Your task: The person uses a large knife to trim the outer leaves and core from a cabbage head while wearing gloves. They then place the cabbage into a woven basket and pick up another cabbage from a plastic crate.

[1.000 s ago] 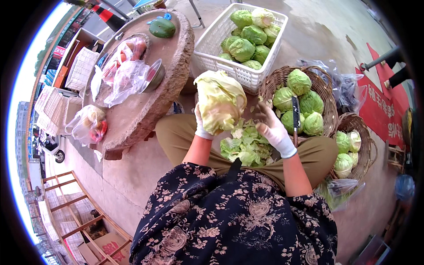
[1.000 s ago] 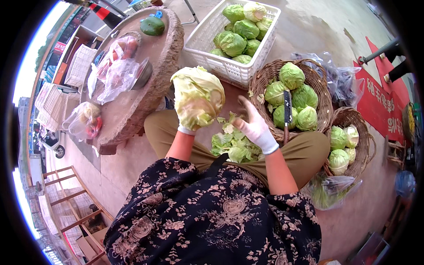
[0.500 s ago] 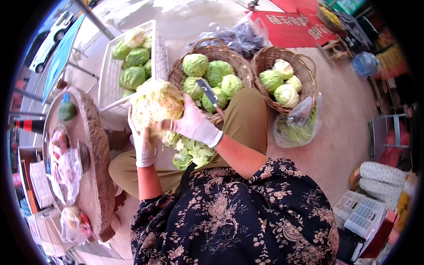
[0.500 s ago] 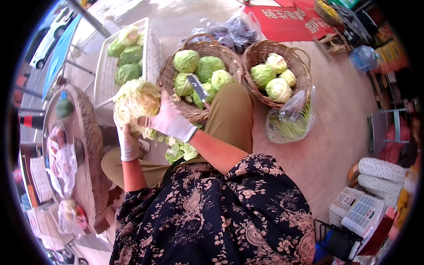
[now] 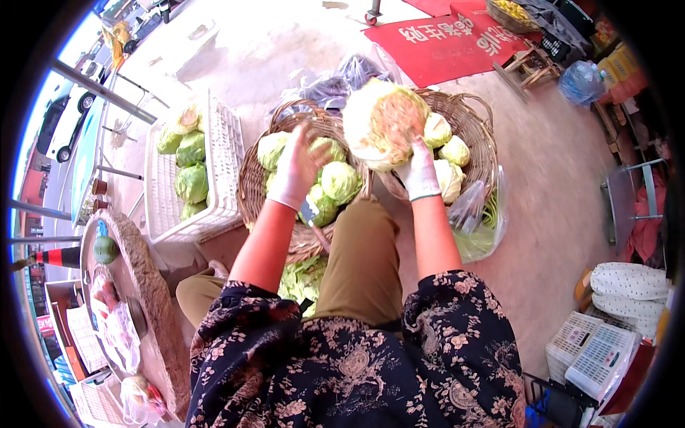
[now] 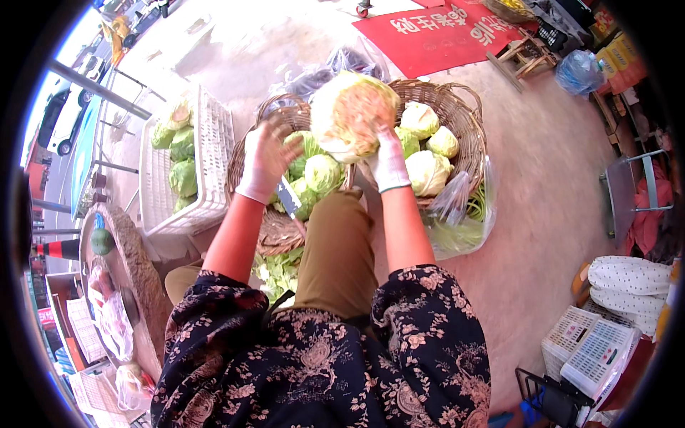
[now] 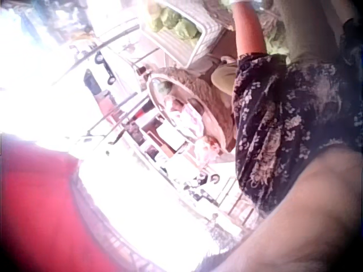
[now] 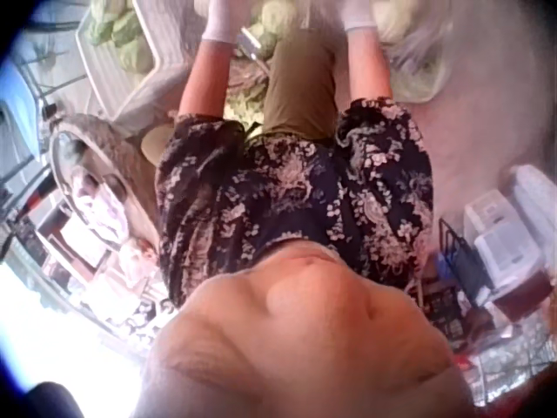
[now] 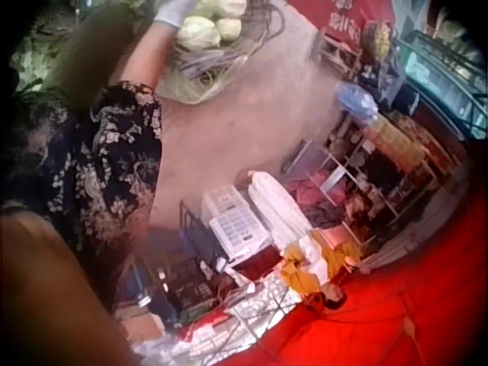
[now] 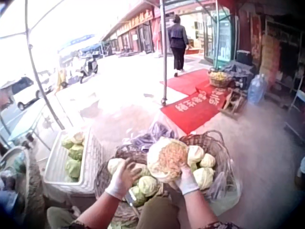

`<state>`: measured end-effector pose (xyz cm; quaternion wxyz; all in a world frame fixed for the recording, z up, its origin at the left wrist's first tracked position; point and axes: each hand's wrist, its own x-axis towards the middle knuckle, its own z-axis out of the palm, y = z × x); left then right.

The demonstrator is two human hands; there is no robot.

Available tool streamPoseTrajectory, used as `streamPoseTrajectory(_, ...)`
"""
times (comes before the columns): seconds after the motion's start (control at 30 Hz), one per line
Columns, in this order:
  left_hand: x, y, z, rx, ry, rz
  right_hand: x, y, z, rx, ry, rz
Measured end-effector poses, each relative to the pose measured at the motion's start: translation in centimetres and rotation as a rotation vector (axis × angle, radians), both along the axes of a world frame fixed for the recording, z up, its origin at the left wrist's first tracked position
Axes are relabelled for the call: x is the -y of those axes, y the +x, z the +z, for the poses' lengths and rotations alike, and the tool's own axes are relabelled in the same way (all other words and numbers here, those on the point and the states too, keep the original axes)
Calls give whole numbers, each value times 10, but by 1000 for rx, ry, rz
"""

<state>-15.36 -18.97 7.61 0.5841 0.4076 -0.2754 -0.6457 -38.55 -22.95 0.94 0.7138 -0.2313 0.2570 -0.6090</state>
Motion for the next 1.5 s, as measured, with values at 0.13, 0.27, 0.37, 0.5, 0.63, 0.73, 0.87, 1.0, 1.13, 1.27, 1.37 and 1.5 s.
streamPoseTrajectory(0.13,26,-18,-69,-72,212,-107,54,-44,-62,-353,176,-303)
streamPoseTrajectory(0.27,53,-26,-110,-200,414,-101,112,-65,-107,-542,313,-459)
streamPoseTrajectory(0.37,61,-16,-139,-266,497,-64,141,-44,-99,-730,372,-415)
streamPoseTrajectory(0.5,67,-13,-162,-328,541,-84,194,-64,-143,-1448,579,-417)
streamPoseTrajectory(0.63,64,-5,-177,-327,601,-74,219,-65,-159,-1594,616,-214)
streamPoseTrajectory(0.73,63,0,-187,-339,605,-84,220,-57,-166,-1668,555,-97)
streamPoseTrajectory(0.87,52,7,-187,-336,570,-68,182,-46,-163,-1678,380,38)
streamPoseTrajectory(1.0,14,43,-183,-275,532,46,141,-7,-90,-1761,166,330)
streamPoseTrajectory(1.13,-32,96,-195,-319,520,236,110,39,-43,-1724,-320,556)
streamPoseTrajectory(1.27,-72,137,-195,-340,546,446,40,113,-3,-1742,-631,866)
streamPoseTrajectory(1.37,-99,165,-207,-418,594,536,-24,175,-9,-1912,-500,1245)
streamPoseTrajectory(1.5,-118,178,-202,-449,598,546,-91,209,-94,-2281,-489,1010)
